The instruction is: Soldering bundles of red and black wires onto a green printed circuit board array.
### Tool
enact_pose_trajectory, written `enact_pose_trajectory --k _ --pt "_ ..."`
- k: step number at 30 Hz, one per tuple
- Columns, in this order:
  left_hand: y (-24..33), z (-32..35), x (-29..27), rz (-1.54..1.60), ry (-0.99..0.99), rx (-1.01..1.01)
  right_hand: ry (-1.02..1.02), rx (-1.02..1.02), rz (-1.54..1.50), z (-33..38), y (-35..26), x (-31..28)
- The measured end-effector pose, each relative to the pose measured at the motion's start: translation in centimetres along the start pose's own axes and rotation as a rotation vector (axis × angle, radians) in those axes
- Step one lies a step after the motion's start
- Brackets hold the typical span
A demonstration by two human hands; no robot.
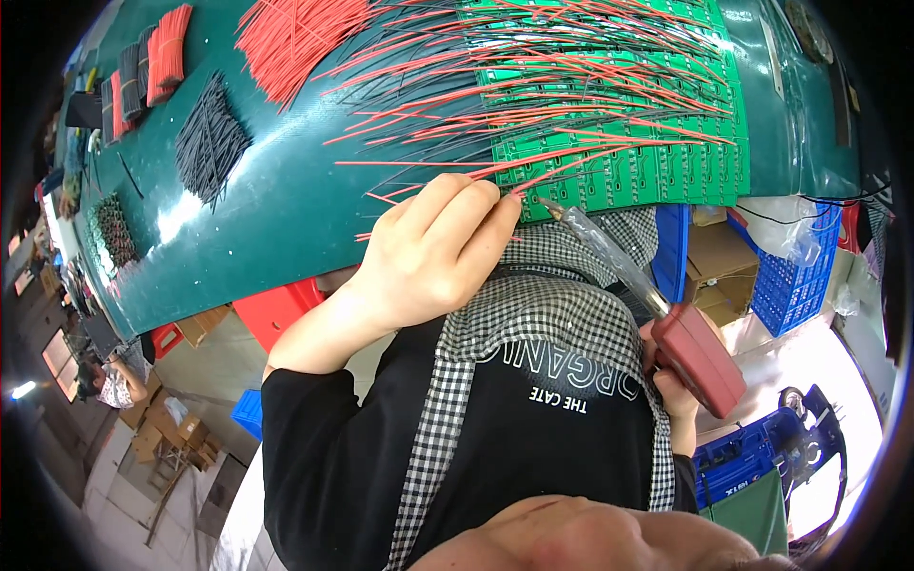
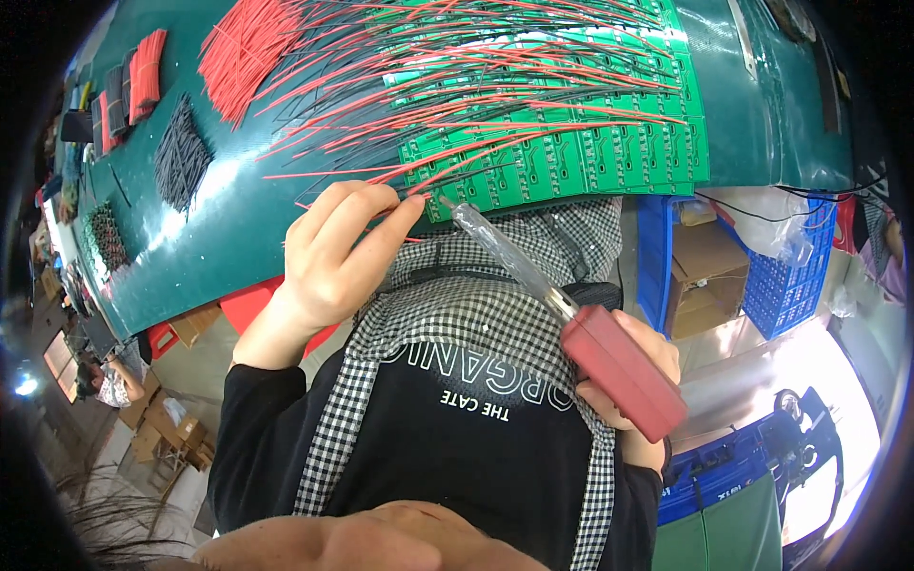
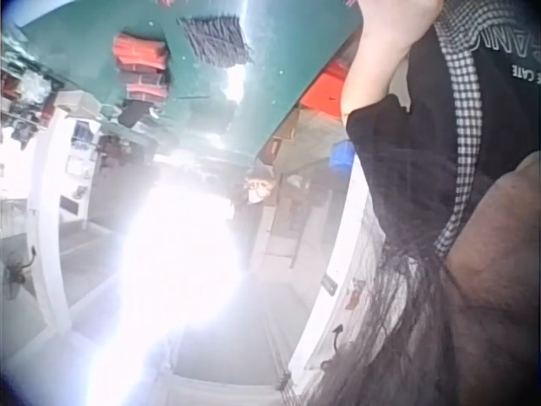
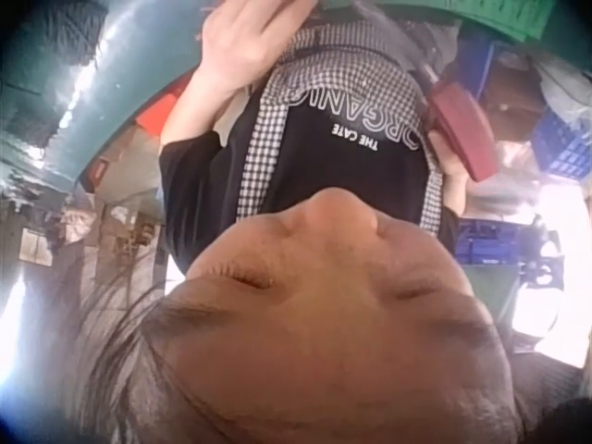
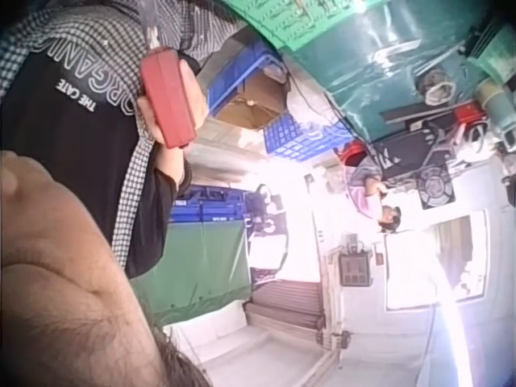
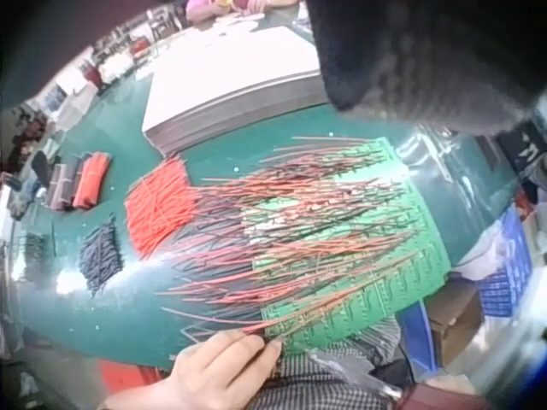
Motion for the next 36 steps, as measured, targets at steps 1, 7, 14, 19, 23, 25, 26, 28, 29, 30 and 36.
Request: enact_pose_trajectory --k 1,7,14,19,23,25,26,28,29,30,36 --pt "0.0 0.0 0.0 0.008 -0.002 -0.004 0.000 0.001 0.001 0.0 0.2 0.1" --pt "-0.1 0.2 0.0 0.016 -0.043 -0.001 -0.019 -0.026 -0.031 -0.3 0.4 0.6" --pt "-0.2 0.5 0.2 0.019 -0.054 0.037 0.005 -0.063 -0.025 -0.7 -0.2 0.9" --pt "0.0 0.3 0.3 -0.002 -0.076 0.037 -0.035 -0.291 0.016 -1.9 -3.1 1.6" --pt "0.2 -0.1 0.2 -0.039 -0.075 -0.007 -0.095 -0.263 0.087 -2.0 -2.9 1.8" --pt "0.1 0.1 0.2 -0.043 -0.086 0.035 -0.105 -0.275 0.072 -1.5 -2.6 1.6" --pt "0.3 0.1 0.3 -0.048 -0.098 0.077 -0.051 -0.180 0.013 -1.0 -1.5 1.0" --pt "0.6 -0.1 0.2 -0.047 -0.093 0.038 0.003 -0.085 -0.047 -0.3 -0.3 0.5" --pt "0.5 -0.2 0.2 -0.045 -0.088 -0.002 0.039 -0.070 -0.055 -0.2 -0.1 0.3" --pt "0.5 -0.2 0.2 -0.045 -0.089 -0.001 0.075 -0.055 -0.063 -0.1 0.2 0.1" --pt "0.1 0.0 0.2 -0.001 -0.035 -0.019 0.030 -0.007 0.034 -0.5 0.1 0.3"
Point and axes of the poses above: each hand's wrist, its own z-axis away from the middle knuckle, its own x-axis out of the palm, y = z × x, the point moved 8 cm from there along -z, towards the middle knuckle, and after that the axes turned 11 degrees about y, right-handed, at the moved point
